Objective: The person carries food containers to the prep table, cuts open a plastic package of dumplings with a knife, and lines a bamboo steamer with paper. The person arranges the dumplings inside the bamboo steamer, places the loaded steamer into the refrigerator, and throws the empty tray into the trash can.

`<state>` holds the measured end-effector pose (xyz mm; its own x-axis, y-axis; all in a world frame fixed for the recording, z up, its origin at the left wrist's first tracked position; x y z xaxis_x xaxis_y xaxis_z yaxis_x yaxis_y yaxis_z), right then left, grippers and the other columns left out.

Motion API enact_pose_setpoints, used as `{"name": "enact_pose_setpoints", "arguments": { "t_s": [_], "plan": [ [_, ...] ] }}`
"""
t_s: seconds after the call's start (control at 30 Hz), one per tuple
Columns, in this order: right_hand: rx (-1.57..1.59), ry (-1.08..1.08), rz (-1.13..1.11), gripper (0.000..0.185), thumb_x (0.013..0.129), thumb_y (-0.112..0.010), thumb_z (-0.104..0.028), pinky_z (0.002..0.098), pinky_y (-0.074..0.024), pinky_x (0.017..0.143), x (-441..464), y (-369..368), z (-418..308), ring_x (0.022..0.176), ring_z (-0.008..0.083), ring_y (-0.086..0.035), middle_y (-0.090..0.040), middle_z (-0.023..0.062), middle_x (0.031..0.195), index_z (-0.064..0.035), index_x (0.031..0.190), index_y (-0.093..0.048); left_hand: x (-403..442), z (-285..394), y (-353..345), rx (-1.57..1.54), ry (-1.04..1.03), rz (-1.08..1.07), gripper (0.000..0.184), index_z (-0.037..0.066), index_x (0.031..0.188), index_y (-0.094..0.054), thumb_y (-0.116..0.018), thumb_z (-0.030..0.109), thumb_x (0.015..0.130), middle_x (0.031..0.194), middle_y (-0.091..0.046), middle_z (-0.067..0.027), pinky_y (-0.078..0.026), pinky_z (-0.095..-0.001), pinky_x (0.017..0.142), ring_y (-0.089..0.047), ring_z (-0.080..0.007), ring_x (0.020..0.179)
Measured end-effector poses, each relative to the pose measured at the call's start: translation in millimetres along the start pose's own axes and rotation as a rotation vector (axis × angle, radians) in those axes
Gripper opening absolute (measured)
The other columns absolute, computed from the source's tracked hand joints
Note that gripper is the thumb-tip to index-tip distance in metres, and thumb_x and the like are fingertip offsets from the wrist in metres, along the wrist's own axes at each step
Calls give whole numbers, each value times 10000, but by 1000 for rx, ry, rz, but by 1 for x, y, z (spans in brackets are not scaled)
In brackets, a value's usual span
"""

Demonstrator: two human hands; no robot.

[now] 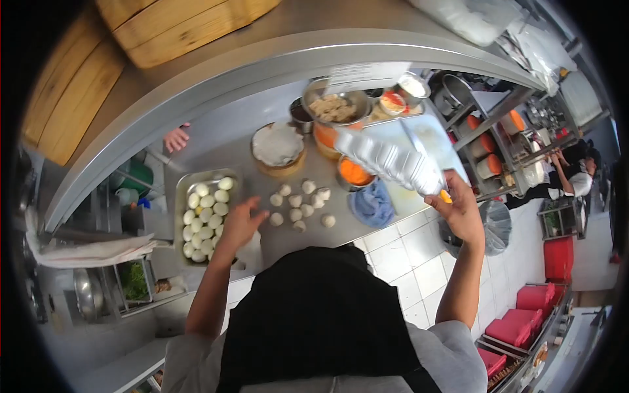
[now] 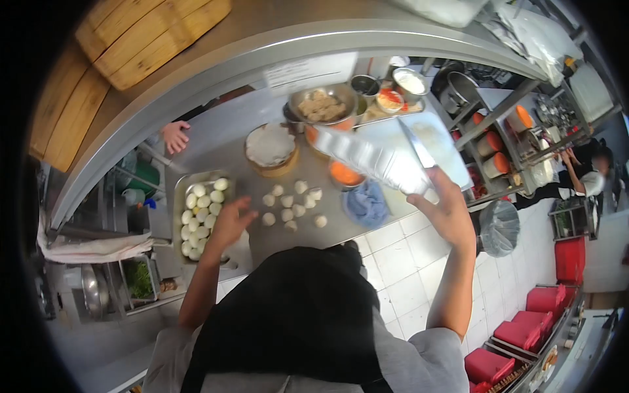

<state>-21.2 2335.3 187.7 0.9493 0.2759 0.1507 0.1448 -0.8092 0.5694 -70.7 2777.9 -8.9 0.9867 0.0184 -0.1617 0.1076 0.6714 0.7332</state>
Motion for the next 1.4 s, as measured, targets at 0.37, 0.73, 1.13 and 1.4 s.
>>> {"name": "enact_pose_setpoints", "arguments": {
  "t_s": [0.37,0.73,1.13,1.4],
  "plan": [
    [-679,320,377,301,704,-627,90,538,-393,1072,-40,-10,176,1113,285,-617,-626,55,993,-110,928,-649,-14,-8,-75,237,10,142,545,72,1267,-544,-760,243,796,1191,-522,-168,-525,-507,816,-622,-405,1009],
    [-394,32,232,472,742,-735,-80,435,-453,994,-10,-3,209,1138,354,-551,-604,135,1170,-62,1190,-587,-37,17,-40,278,82,296,547,42,1312,-529,-718,302,869,1198,-549,-216,-513,-494,869,-608,-410,1084],
    [-351,87,84,259,761,-757,-110,441,-502,852,29,0,209,1040,366,-619,-689,140,1045,-80,1014,-709,7,260,-87,-110,-601,122,430,16,1235,-615,-733,237,886,1142,-602,-162,-535,-424,778,-660,-360,947],
    [-514,409,-54,406,679,-709,3,438,-491,925,120,-41,221,1038,357,-605,-649,163,1099,-32,1081,-666,105,336,-234,410,-554,-189,899,-23,1396,-468,-810,503,752,1394,-485,-258,-561,-420,846,-675,-393,1006]
  ]
}}
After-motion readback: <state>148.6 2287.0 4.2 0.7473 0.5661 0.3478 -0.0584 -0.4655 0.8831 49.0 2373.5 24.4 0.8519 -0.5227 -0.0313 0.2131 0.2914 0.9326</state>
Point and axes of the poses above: each hand's wrist, its own x-axis towards the middle knuckle, its own y-axis out of the back of the hand, z = x × y, the point moved 10 cm from there along x, towards the middle knuckle
